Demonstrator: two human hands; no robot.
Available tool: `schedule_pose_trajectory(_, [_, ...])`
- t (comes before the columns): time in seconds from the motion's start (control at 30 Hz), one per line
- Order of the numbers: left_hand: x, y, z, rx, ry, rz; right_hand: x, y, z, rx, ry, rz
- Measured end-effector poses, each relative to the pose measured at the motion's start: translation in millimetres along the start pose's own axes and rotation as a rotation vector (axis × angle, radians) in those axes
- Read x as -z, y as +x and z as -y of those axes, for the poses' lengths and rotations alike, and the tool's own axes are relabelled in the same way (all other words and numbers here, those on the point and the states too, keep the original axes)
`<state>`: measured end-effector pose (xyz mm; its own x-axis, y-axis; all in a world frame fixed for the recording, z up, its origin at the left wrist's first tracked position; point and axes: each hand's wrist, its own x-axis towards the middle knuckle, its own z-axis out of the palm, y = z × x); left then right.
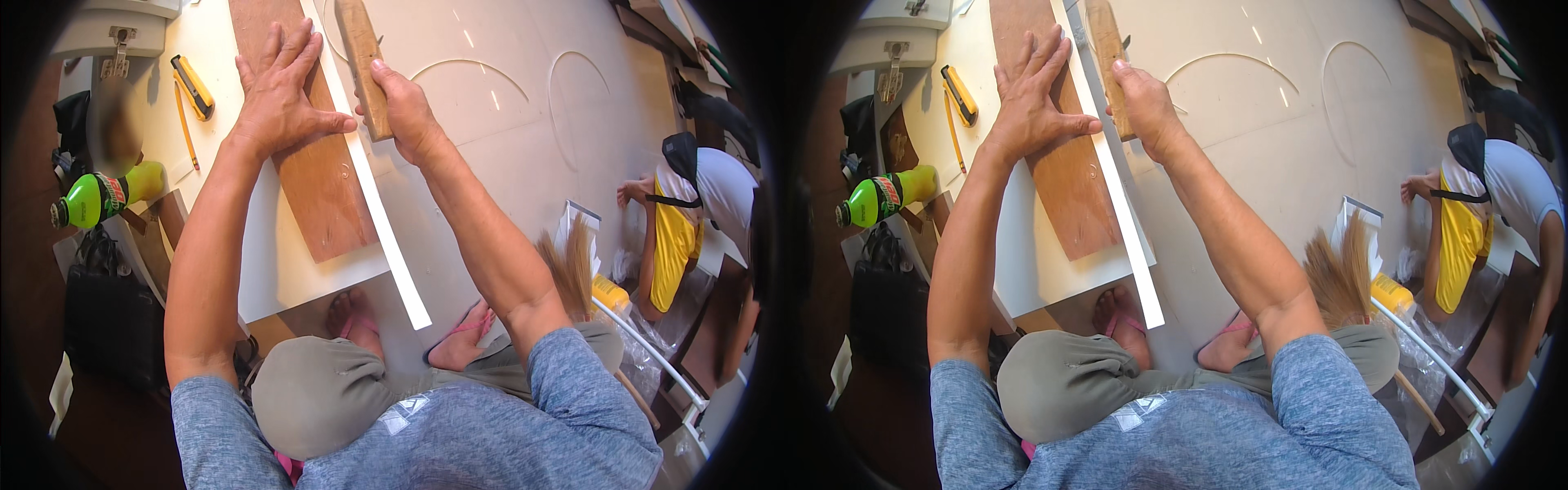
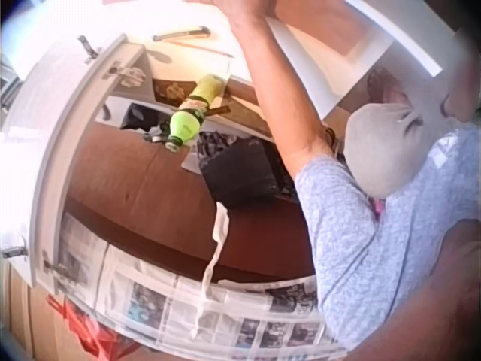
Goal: The person uses a hand plane to smooth the edge of a wooden board. They then measure and cut a strip of white edge banding, apply glue to a sanding block, and use the block to press the banding onto the edge of a cabinet door.
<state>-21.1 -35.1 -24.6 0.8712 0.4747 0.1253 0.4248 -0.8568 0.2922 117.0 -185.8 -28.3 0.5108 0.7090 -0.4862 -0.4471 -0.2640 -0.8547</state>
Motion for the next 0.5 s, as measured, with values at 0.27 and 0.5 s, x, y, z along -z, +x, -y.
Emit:
schedule_pose_trajectory(0.27, [-3.9, 0.3, 9.2, -0.043, 0.09, 0.055, -18.7, 36.0, -9.3, 0.237, -0.084, 0.033])
schedule_pose_trajectory(0.5, [-2.6, 0.8, 9.2, -0.017, 0.023, 0.057, -35.2, 68.3, 19.6, 0.218, -0.148, -0.004])
